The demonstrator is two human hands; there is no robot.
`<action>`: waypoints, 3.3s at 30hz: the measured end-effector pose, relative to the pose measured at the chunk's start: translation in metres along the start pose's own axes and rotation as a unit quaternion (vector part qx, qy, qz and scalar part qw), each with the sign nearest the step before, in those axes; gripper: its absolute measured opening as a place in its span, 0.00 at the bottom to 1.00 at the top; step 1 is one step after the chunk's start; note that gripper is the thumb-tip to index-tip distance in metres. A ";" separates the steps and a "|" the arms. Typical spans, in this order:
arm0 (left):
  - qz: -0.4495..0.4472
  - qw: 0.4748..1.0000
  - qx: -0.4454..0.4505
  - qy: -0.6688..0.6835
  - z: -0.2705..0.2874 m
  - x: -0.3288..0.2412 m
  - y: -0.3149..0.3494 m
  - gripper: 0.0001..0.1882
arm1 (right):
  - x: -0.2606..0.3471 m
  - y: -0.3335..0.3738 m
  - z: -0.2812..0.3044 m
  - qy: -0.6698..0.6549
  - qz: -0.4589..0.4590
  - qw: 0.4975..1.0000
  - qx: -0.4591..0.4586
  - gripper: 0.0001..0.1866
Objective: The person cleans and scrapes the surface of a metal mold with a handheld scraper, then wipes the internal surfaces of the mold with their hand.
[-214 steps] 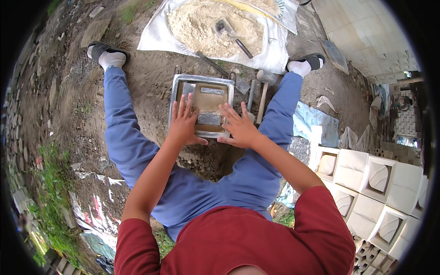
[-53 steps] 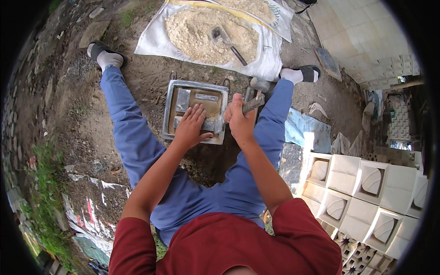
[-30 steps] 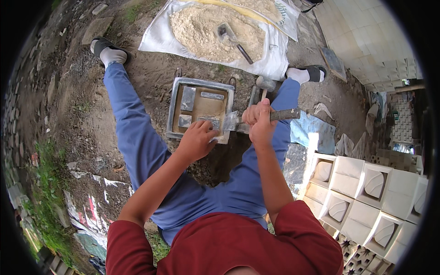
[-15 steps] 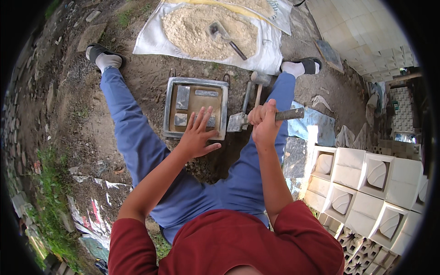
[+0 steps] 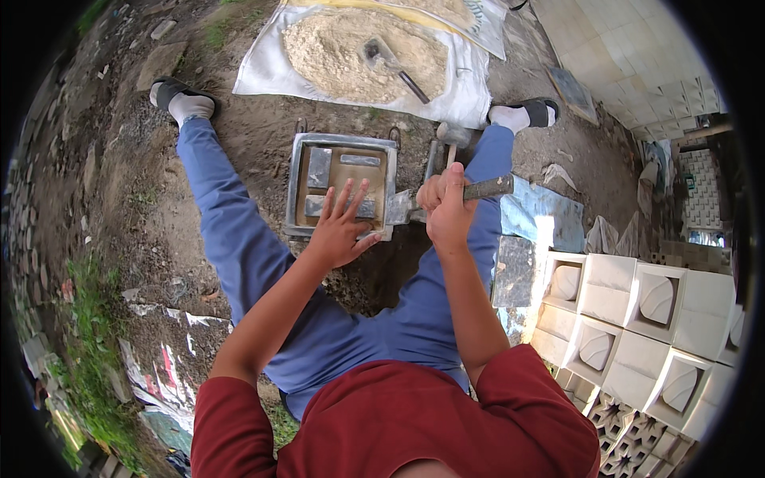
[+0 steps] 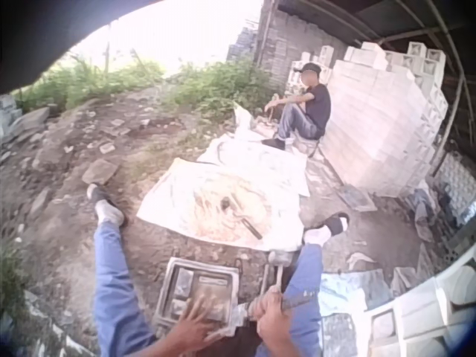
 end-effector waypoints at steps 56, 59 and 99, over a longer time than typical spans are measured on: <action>0.040 0.998 -0.001 -0.056 -0.013 0.047 -0.006 0.68 | -0.064 0.003 -0.022 0.185 -0.050 0.980 -0.046 0.27; 0.053 0.997 0.002 -0.054 -0.012 0.050 -0.005 0.67 | -0.066 -0.002 -0.027 0.050 -0.073 0.996 -0.031 0.29; 0.074 0.993 0.029 -0.087 -0.019 0.056 -0.005 0.59 | -0.055 -0.007 -0.037 0.084 -0.035 0.993 -0.074 0.24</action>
Point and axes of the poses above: each hand's wrist, its own y-axis away from the middle knuckle, its own z-axis out of the back of the hand, x = y × z, the point moved 3 cm from there along -y, towards the middle knuckle, and after that the axes turned 8 degrees about y, right-handed, at the moved point
